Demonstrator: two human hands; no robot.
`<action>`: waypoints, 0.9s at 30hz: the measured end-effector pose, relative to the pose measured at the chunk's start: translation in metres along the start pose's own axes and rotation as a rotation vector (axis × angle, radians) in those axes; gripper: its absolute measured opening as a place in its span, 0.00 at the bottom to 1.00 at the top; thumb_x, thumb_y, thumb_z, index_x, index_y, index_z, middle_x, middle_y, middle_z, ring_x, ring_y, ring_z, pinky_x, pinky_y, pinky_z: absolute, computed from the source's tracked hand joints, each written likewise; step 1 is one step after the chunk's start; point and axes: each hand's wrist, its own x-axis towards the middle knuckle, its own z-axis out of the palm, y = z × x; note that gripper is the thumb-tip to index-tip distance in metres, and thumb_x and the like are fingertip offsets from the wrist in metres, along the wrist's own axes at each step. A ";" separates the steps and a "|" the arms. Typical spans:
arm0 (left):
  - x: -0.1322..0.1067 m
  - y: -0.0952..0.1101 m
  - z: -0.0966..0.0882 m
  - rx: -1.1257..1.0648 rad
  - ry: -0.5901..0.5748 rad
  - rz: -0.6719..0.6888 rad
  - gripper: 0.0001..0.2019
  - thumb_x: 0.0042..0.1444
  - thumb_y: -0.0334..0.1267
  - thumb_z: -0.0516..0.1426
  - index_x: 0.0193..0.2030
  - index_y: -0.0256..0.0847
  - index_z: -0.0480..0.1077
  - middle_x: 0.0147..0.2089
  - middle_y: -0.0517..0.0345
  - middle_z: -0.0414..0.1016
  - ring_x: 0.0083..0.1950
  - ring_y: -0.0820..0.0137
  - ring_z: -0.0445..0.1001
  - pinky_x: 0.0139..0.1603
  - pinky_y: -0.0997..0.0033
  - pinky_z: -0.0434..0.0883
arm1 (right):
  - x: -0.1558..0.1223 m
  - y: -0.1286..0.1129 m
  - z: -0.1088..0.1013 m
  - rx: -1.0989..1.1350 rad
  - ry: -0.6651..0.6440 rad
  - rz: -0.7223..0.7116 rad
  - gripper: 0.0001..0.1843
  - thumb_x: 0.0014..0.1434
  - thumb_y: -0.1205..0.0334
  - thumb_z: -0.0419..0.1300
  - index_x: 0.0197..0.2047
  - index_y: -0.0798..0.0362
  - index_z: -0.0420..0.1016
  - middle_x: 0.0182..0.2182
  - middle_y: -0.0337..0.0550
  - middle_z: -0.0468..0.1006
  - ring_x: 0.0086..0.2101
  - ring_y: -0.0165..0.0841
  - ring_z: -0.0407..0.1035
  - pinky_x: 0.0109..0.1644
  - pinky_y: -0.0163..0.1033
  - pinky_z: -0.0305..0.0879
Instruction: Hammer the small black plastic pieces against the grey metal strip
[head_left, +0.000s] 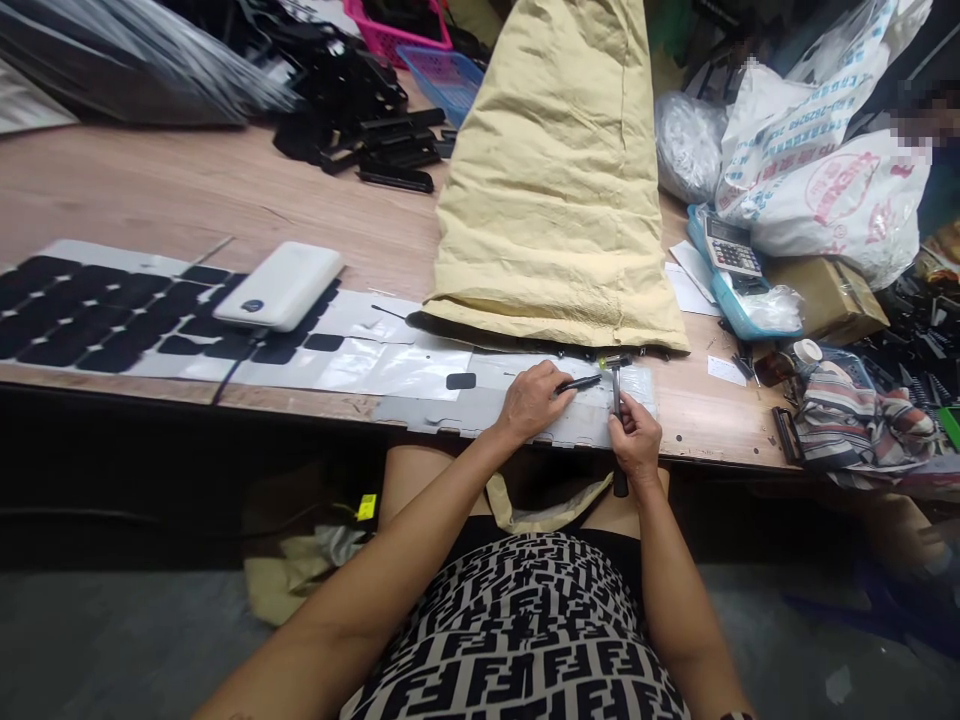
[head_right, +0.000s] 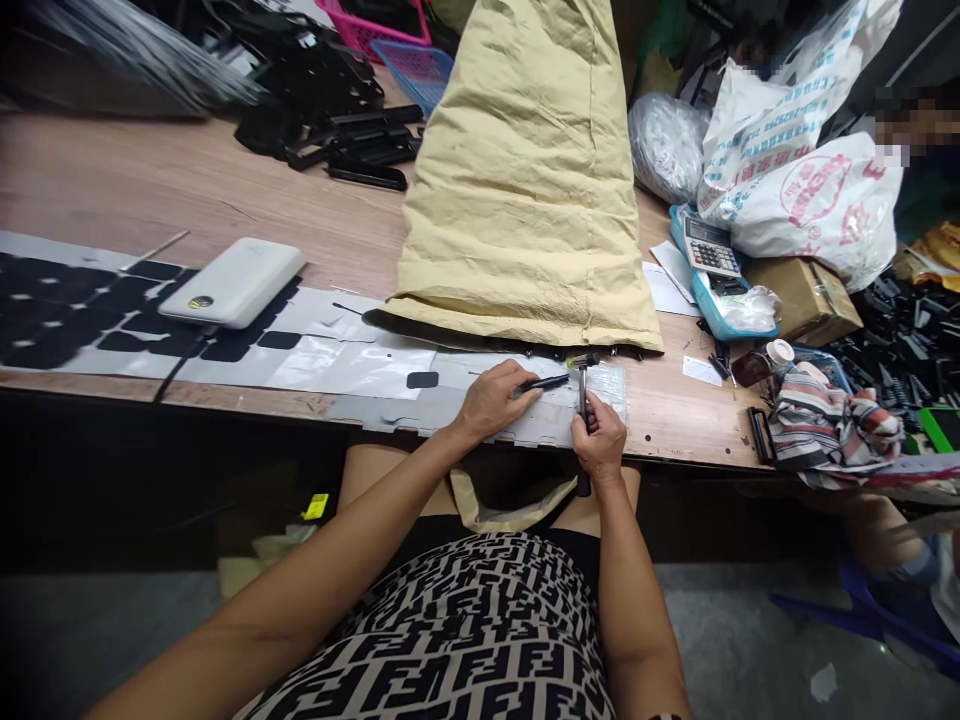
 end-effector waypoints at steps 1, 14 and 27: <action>0.002 -0.001 0.002 -0.003 -0.002 0.015 0.10 0.60 0.40 0.58 0.44 0.43 0.78 0.40 0.53 0.74 0.44 0.63 0.73 0.49 0.64 0.70 | 0.000 0.000 0.000 -0.002 -0.001 0.003 0.25 0.56 0.61 0.59 0.56 0.53 0.79 0.33 0.41 0.78 0.26 0.28 0.64 0.30 0.35 0.68; 0.014 -0.010 0.005 -0.152 0.009 -0.069 0.07 0.55 0.41 0.62 0.40 0.44 0.77 0.37 0.58 0.76 0.40 0.66 0.75 0.44 0.68 0.69 | -0.002 -0.005 -0.006 0.016 -0.019 -0.041 0.24 0.57 0.62 0.59 0.57 0.55 0.78 0.34 0.42 0.78 0.29 0.31 0.68 0.34 0.37 0.71; 0.019 -0.008 0.005 -0.152 0.026 -0.071 0.06 0.53 0.39 0.62 0.37 0.43 0.78 0.35 0.60 0.75 0.38 0.68 0.73 0.40 0.68 0.66 | -0.009 -0.021 -0.010 -0.067 -0.033 -0.321 0.22 0.59 0.67 0.58 0.57 0.52 0.77 0.40 0.48 0.81 0.39 0.39 0.75 0.44 0.44 0.76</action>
